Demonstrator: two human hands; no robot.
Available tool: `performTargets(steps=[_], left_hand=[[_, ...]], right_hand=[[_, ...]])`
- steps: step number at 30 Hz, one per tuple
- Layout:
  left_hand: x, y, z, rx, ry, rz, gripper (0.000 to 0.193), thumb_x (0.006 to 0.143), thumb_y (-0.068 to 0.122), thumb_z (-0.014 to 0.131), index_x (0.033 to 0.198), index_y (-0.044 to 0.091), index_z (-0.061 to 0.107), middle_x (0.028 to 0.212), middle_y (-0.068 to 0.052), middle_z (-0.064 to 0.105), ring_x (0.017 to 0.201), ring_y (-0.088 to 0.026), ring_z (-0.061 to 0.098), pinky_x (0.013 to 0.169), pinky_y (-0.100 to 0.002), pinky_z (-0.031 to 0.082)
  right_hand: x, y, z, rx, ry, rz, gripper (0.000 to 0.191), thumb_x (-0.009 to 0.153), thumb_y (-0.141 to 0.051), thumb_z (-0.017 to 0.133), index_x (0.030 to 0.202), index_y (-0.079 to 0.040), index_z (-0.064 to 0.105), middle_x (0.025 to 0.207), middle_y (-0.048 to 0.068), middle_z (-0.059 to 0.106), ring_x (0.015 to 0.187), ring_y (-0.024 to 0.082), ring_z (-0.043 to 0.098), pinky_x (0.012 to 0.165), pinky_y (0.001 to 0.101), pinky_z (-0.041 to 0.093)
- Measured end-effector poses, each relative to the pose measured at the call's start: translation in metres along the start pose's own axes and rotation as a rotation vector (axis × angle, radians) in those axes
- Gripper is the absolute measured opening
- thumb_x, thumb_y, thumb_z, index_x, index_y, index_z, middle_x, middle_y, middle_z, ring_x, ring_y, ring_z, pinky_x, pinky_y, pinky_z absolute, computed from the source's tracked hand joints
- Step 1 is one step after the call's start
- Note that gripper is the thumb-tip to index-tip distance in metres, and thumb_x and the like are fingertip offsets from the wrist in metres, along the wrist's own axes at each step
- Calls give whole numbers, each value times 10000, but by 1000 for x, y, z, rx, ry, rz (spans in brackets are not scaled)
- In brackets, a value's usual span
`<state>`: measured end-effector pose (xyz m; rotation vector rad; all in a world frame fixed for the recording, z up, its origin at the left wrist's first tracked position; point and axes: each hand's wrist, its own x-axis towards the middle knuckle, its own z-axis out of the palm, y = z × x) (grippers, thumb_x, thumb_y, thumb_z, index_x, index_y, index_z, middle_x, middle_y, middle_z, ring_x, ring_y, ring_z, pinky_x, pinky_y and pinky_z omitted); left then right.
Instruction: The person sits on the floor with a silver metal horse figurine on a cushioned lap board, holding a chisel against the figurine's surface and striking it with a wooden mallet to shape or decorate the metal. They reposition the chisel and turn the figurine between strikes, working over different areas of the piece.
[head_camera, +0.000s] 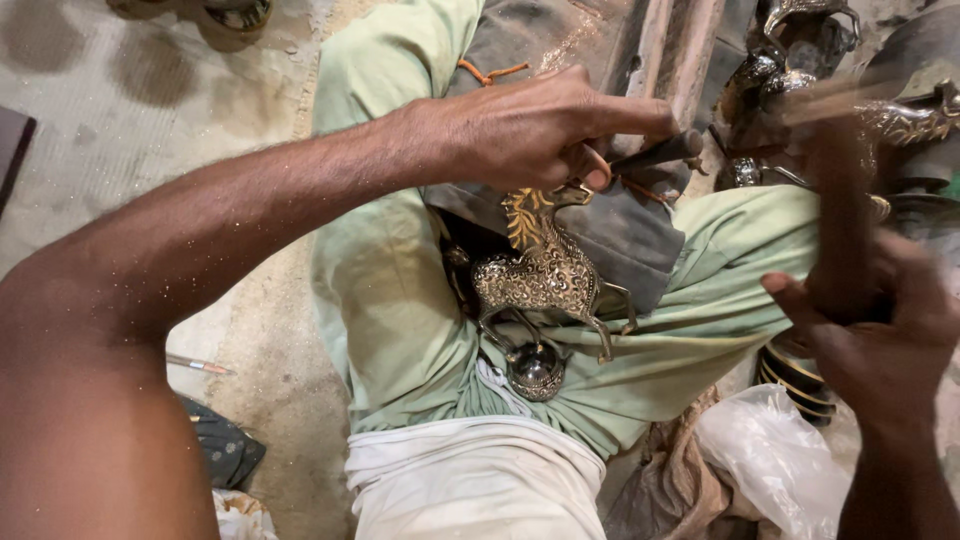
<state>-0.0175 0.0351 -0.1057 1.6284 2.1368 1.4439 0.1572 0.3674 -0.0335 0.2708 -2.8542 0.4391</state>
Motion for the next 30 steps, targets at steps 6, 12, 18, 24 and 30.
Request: performTargets(steps=[6,12,18,24,30], left_hand=[[1,0,0,-45,19,34,503,920,-21,724,1373,113,552,662,-87,640,594,-177,684,546,-440,420],[1,1,-1,-17,27,2,542,933,21,739,1423,131,536,624,-120,628,508,-222,612,526,-462,392],[0,0,0,-25,20,-20,526,927,37,736,1405,119,531,632,-112,636,511,-223,619,522,-468,380],[-1,-2,-1,-9,25,-34,423,967,56,747,1342,91,552,703,-120,658,571,-239,650,570,-476,386],[0,-4,-2,19,45,1,512,929,75,784,1382,84,544,703,-174,626,591,-271,633,580,-485,397]], right_hand=[[0,-2,0,147,-44,166,531,945,-102,900,1360,-7,582,1026,127,731,857,159,727,721,294,612],[2,5,-2,11,-94,83,518,894,-49,877,1310,35,580,938,159,705,806,196,711,678,318,594],[2,14,-1,45,-121,64,602,911,-117,911,1367,36,550,872,142,698,762,171,703,675,295,577],[13,3,-7,-48,-158,69,479,885,-111,895,1179,46,551,855,163,700,721,199,713,661,311,600],[23,-19,-6,210,-97,212,491,959,-149,892,1277,36,566,920,168,715,774,175,724,692,317,618]])
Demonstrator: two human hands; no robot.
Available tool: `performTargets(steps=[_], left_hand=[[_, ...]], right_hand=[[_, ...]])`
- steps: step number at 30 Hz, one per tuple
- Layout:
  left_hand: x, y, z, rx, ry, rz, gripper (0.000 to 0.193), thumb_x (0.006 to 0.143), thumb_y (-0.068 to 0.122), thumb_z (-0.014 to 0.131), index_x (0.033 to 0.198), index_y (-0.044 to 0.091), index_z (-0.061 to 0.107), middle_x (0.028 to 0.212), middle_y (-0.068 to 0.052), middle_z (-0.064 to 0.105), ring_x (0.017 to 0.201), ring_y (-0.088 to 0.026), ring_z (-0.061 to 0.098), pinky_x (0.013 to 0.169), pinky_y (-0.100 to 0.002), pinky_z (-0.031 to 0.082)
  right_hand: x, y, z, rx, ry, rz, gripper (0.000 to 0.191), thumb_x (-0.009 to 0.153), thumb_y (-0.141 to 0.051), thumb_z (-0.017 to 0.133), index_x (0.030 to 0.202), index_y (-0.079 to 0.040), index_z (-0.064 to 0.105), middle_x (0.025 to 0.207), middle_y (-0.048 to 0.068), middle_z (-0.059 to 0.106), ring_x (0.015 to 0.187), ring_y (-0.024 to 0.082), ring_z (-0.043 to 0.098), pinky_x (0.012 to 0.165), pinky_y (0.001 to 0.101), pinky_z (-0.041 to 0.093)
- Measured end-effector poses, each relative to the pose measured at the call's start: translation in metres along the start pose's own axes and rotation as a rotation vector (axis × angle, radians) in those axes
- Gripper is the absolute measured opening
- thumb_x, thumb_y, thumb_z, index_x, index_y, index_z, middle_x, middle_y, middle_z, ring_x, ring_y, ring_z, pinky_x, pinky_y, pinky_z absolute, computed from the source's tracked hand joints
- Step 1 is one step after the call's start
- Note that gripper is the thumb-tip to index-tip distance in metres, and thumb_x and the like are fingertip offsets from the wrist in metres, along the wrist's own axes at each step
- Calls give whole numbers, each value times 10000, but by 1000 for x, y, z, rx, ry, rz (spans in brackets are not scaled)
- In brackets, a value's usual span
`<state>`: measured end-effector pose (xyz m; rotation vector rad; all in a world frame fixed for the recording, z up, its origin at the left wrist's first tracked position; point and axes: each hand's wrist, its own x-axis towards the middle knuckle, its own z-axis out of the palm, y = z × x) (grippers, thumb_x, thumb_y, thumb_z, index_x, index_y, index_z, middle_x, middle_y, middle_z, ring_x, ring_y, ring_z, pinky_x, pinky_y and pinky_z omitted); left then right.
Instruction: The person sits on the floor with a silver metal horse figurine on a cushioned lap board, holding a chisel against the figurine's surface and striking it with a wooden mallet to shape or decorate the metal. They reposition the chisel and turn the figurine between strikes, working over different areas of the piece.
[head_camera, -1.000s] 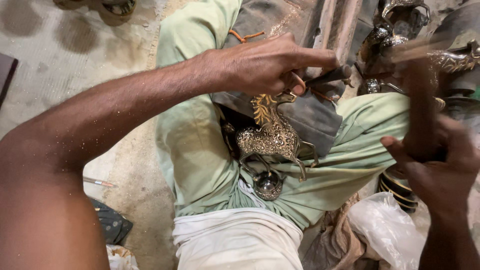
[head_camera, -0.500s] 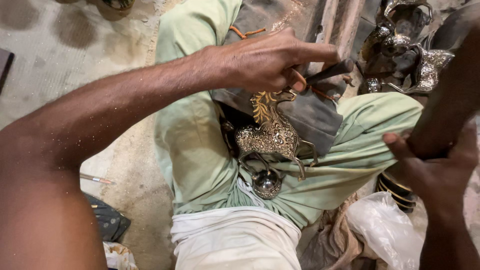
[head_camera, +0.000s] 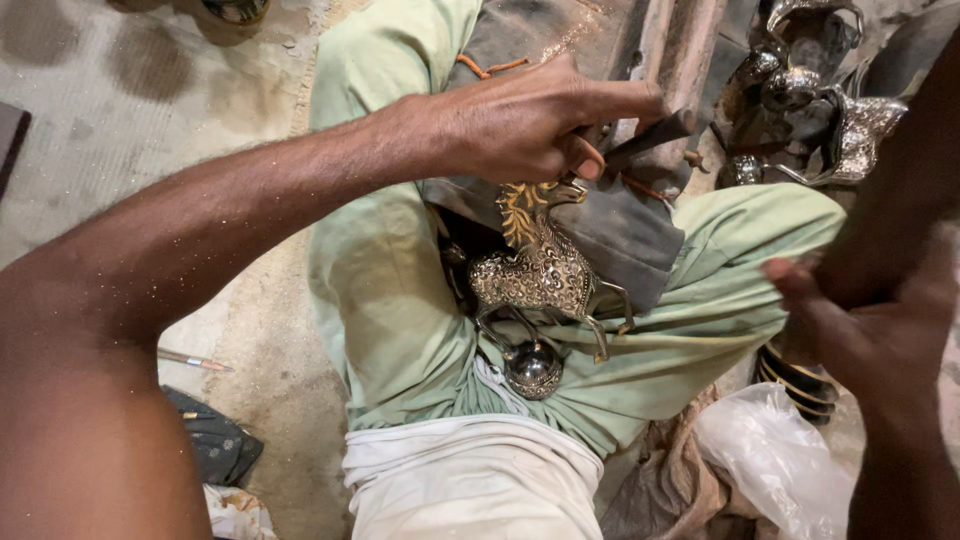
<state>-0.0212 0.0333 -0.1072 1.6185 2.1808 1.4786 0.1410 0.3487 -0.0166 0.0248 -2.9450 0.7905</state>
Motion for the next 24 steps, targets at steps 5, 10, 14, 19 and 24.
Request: performTargets(steps=[5,10,14,19,24], left_hand=[[0,1,1,-14,-6,-46,543,920,72,776,1409,106,543,708,-154,642,587,-215,640,572,-471,408],[0,1,0,-39,21,-37,562,916,37,777,1429,111,558,722,-126,645,589,-201,623,571,-465,414],[0,0,1,-19,6,-68,539,940,82,789,1423,106,551,672,-119,628,580,-167,620,572,-465,394],[-2,0,2,-65,13,-41,517,945,70,780,1409,97,553,722,-93,662,609,-140,624,568,-423,425],[-2,1,0,-58,51,-3,528,898,45,781,1370,81,548,780,-91,646,621,-155,579,564,-427,409]], right_hand=[[6,4,-4,-157,71,42,560,895,-121,884,1335,27,570,885,207,682,749,226,655,662,392,545],[6,11,-8,-191,-48,-212,534,915,-147,875,1358,-1,615,1001,169,721,852,205,694,747,339,573],[4,9,-13,-195,-42,20,436,958,-210,881,1224,13,617,913,166,730,748,209,725,696,335,586],[19,6,-14,-396,-121,-147,607,837,-193,923,1321,36,639,892,204,726,730,251,729,649,382,573],[25,6,-11,-365,-78,-166,619,817,-185,920,1288,67,607,906,213,711,780,268,714,688,407,574]])
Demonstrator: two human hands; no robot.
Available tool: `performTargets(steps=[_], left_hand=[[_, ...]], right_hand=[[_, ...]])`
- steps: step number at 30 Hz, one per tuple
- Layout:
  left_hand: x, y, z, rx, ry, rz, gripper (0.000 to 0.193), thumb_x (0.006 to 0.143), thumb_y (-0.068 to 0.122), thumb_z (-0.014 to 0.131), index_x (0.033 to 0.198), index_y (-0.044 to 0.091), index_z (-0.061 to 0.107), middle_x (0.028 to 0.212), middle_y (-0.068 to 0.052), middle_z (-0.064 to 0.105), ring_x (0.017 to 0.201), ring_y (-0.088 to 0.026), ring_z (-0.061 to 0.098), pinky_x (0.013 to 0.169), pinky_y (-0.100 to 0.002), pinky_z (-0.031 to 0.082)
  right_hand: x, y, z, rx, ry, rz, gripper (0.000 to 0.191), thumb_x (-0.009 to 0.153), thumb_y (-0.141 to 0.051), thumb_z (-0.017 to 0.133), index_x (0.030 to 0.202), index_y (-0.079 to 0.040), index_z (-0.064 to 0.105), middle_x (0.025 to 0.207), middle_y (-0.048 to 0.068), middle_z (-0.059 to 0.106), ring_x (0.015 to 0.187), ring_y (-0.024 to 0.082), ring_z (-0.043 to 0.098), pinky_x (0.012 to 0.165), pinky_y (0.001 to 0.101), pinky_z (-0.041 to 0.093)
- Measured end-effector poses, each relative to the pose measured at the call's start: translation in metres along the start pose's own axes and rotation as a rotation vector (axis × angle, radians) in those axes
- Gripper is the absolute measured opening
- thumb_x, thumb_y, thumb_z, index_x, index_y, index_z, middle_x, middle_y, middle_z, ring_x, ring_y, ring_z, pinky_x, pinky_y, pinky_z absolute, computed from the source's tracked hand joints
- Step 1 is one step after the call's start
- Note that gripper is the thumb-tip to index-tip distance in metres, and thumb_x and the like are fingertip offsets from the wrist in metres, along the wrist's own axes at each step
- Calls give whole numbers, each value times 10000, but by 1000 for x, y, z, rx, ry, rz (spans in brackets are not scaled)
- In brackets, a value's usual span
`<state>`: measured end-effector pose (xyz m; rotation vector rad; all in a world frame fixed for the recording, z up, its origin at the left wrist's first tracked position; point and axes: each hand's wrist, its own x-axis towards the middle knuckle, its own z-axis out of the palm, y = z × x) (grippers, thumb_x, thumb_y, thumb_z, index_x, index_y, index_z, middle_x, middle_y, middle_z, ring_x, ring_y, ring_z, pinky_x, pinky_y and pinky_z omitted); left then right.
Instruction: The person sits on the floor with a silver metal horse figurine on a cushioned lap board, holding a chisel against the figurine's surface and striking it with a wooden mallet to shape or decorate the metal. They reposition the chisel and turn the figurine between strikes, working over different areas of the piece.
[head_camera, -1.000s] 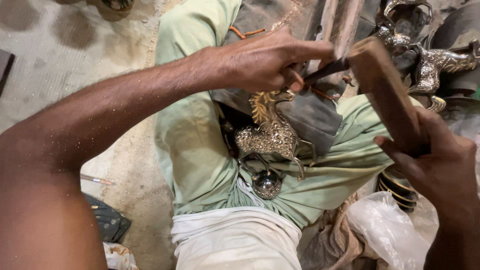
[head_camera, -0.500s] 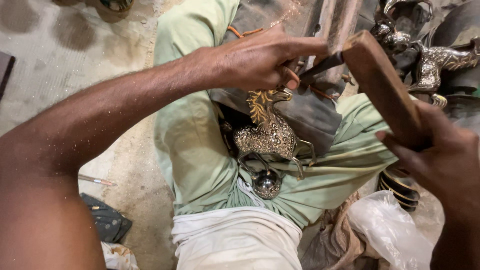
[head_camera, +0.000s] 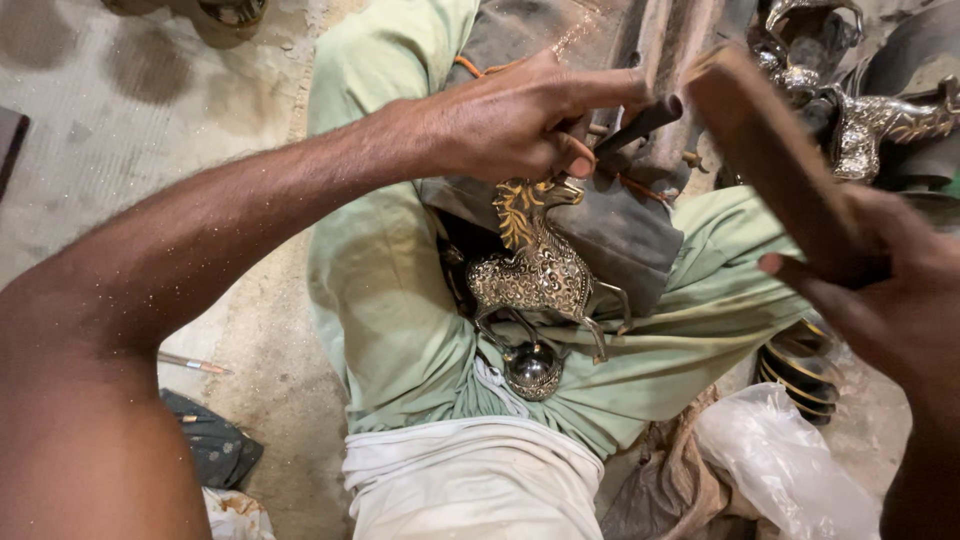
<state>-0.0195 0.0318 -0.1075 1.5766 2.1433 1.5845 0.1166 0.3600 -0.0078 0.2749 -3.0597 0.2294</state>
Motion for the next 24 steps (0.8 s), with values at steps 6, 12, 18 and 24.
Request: performTargets(steps=[6,12,18,24], left_hand=[[-1,-3,2,4,-40,-48,459,960,60,780,1370,93,578,751,-104,601,652,-170,559,600,-421,423],[-4,-9,3,-36,17,-77,589,922,70,789,1439,69,508,710,-97,622,608,-144,566,560,-388,450],[-6,-15,3,-39,-10,-123,588,967,29,713,1506,76,482,709,-89,635,609,-132,587,571,-383,489],[-9,-20,6,-67,37,-72,568,1002,84,737,1500,48,466,1013,-98,688,816,-108,730,711,-339,592]], right_hand=[[-2,23,1,108,-65,83,540,852,-142,919,1249,52,609,888,176,702,746,237,700,703,379,568],[-2,51,13,190,-40,-13,555,857,-110,897,1296,71,610,964,178,713,830,224,685,779,360,559],[1,57,15,431,-26,246,428,943,-167,877,1201,62,623,1001,131,728,861,164,710,808,330,581],[20,57,6,170,-221,271,249,987,-148,818,1062,63,710,848,165,729,702,234,705,657,362,568]])
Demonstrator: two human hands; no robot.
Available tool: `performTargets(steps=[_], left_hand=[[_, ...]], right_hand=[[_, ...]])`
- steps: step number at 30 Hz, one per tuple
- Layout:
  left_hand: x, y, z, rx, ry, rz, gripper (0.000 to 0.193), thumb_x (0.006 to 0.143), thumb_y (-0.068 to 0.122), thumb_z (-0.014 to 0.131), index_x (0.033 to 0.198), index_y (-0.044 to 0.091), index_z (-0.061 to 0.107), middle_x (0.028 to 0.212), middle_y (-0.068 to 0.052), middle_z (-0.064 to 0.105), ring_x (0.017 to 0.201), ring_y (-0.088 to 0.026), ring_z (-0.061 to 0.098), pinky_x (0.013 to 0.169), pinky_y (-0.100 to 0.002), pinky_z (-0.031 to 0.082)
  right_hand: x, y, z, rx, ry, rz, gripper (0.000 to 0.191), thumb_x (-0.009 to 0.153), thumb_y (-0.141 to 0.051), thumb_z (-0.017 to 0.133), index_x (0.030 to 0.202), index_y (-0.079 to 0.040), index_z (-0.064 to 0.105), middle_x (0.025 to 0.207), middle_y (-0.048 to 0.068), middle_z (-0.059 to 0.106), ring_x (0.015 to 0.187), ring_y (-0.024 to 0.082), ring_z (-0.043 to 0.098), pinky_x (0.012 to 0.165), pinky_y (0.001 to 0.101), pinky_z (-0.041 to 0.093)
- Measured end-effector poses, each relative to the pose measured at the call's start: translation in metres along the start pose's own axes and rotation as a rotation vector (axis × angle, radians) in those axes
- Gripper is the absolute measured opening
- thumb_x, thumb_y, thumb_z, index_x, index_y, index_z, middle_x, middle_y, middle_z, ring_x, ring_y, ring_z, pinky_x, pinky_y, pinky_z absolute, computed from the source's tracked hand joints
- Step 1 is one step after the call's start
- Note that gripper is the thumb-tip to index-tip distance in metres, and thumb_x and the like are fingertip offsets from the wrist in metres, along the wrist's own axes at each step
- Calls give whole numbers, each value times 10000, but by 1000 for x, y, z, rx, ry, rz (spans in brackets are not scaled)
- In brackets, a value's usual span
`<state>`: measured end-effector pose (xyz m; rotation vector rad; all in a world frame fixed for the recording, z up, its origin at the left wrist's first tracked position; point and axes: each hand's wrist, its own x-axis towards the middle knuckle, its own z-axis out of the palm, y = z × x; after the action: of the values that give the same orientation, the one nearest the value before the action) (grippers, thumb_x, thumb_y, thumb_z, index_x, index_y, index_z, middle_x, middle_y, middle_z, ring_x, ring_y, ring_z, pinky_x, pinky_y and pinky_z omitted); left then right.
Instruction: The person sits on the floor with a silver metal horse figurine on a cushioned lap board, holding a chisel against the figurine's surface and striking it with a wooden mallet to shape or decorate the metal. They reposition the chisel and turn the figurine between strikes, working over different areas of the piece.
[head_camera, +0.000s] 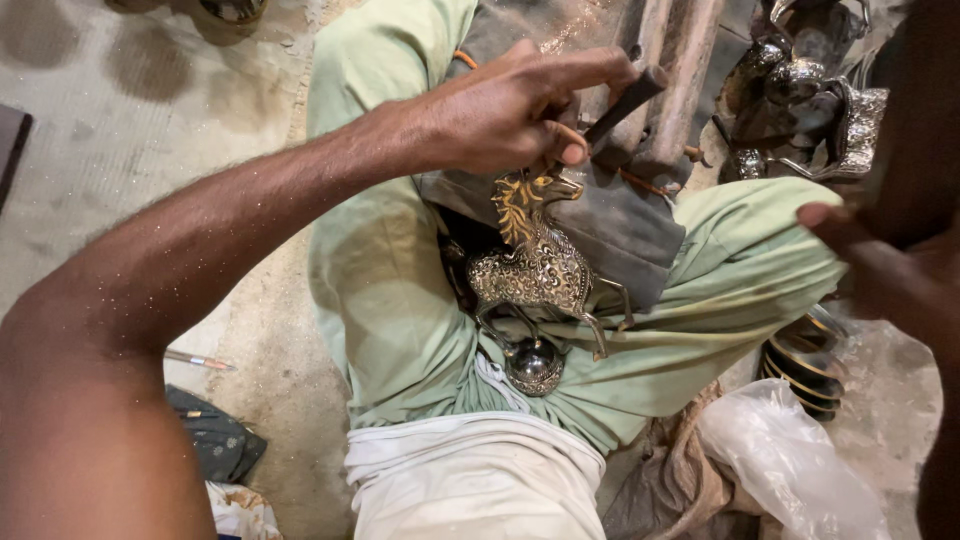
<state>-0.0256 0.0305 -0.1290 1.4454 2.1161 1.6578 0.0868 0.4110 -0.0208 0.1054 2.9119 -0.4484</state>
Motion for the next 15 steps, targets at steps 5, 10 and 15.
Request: performTargets(steps=[5,10,15], left_hand=[[-1,4,-3,91,-16,-108,626,961,131,784,1498,57,471,726,-140,695,645,-223,695,625,-405,521],[-1,10,-5,7,14,-108,584,964,111,774,1474,70,492,823,-112,738,716,-184,759,637,-381,580],[-6,8,-4,-25,-7,-236,569,964,117,725,1479,86,486,849,-130,784,725,-186,781,680,-364,614]], right_hand=[[5,-11,-16,69,-61,-322,267,957,-131,807,1137,21,681,861,132,737,720,183,726,687,317,571],[17,-24,-29,11,-165,-371,342,918,-150,754,1212,10,683,934,129,761,810,198,740,760,343,572],[23,-27,-32,-77,-162,-362,327,905,-147,765,1189,-2,695,911,122,749,788,187,728,743,340,572]])
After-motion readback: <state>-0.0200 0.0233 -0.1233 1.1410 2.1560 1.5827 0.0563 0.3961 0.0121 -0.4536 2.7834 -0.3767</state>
